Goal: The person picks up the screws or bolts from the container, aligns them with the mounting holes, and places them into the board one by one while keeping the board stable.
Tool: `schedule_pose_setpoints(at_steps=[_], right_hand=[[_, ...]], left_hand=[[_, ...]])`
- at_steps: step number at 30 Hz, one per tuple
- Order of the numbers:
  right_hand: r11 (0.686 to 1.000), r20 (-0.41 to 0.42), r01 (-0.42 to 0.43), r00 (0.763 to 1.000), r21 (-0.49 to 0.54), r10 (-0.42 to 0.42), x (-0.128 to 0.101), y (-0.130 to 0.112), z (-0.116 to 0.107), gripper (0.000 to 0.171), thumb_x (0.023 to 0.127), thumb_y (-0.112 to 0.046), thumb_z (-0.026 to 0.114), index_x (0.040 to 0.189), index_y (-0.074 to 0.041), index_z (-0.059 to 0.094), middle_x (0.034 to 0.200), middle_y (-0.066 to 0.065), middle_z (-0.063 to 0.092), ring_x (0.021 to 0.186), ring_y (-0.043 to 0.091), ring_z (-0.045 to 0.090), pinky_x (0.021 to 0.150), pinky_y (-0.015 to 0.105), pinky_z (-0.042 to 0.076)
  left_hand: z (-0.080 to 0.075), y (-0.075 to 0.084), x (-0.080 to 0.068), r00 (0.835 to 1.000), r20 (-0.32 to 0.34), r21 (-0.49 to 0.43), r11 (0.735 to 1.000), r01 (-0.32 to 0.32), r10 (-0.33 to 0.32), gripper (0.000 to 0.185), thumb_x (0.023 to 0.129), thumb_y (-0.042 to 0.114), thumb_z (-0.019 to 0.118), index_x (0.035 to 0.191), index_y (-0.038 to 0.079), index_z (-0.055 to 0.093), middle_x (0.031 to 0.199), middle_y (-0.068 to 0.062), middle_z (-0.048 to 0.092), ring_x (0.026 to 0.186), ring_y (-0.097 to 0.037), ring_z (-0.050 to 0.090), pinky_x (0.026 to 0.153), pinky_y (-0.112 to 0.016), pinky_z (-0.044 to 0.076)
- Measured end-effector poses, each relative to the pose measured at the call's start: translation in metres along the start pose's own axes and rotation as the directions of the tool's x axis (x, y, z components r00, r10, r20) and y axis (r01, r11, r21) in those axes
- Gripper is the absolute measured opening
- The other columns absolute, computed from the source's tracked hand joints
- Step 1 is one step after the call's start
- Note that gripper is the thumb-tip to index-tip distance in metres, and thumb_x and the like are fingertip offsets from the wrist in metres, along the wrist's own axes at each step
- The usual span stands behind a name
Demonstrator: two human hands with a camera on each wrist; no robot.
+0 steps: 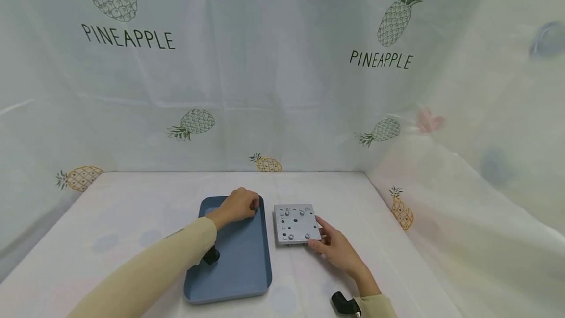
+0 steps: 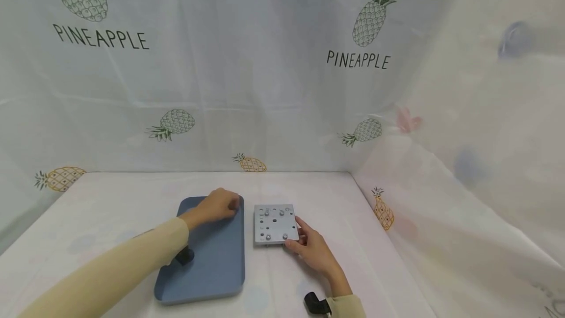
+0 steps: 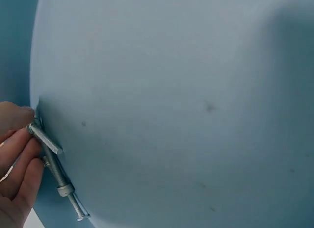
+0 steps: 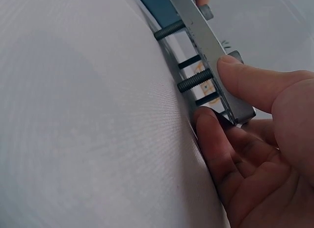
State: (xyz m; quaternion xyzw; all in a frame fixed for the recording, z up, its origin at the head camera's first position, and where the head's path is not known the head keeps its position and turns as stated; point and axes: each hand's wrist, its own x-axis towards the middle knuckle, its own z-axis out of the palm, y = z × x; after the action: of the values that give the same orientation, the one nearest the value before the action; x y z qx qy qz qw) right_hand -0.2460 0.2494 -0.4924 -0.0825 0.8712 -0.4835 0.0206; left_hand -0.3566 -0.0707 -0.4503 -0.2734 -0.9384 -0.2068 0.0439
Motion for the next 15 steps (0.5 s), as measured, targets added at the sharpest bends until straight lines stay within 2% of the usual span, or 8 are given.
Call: schedule_pose_setpoints(at_steps=[4,7,11,15], right_hand=[[1.0,-0.002,-0.001,1.0,-0.011,0.001,-0.0001,-0.0012,-0.0001,0.084,0.096,-0.027,0.082,0.164,-0.006,0.038,0.123,0.012,0.068,0.091,0.018,0.064,0.071,0.025,0.054],[1.0,0.002,-0.002,1.0,-0.012,0.002,0.0001,-0.002,0.0001,0.084,0.096,-0.028,0.081,0.164,-0.006,0.038,0.123,0.012,0.068,0.091,0.018,0.064,0.071,0.025,0.054],[1.0,0.003,-0.002,1.0,-0.011,0.002,0.0,-0.0024,0.0,0.084,0.096,-0.028,0.081,0.164,-0.006,0.037,0.123,0.012,0.068,0.089,0.018,0.064,0.071,0.025,0.054],[1.0,-0.001,-0.003,1.0,-0.012,0.003,-0.0004,-0.0013,-0.0005,0.084,0.096,-0.027,0.082,0.164,-0.005,0.038,0.122,0.012,0.068,0.088,0.018,0.063,0.07,0.025,0.054]], left_hand=[[-0.0005,-0.002,0.0007,1.0,-0.029,-0.036,0.999,0.012,-0.013,0.02,0.084,0.0,0.084,0.083,0.014,0.069,0.073,0.005,0.065,0.068,-0.011,0.058,0.07,-0.035,0.053],[0.0005,-0.004,0.0016,1.0,-0.018,-0.044,0.999,0.017,-0.017,0.014,0.086,0.003,0.084,0.089,0.012,0.074,0.077,0.005,0.07,0.071,-0.009,0.061,0.075,-0.036,0.056],[0.0006,-0.0067,0.0033,1.0,-0.005,-0.04,0.999,-0.02,0.02,0.012,0.09,0.005,0.082,0.102,0.007,0.08,0.09,0.0,0.077,0.082,-0.013,0.067,0.084,-0.04,0.058],[-0.0044,-0.0081,0.0023,0.997,-0.004,-0.051,0.996,-0.074,0.074,0.008,0.094,0.004,0.079,0.102,0.006,0.08,0.097,-0.005,0.078,0.09,-0.019,0.071,0.088,-0.043,0.059]])
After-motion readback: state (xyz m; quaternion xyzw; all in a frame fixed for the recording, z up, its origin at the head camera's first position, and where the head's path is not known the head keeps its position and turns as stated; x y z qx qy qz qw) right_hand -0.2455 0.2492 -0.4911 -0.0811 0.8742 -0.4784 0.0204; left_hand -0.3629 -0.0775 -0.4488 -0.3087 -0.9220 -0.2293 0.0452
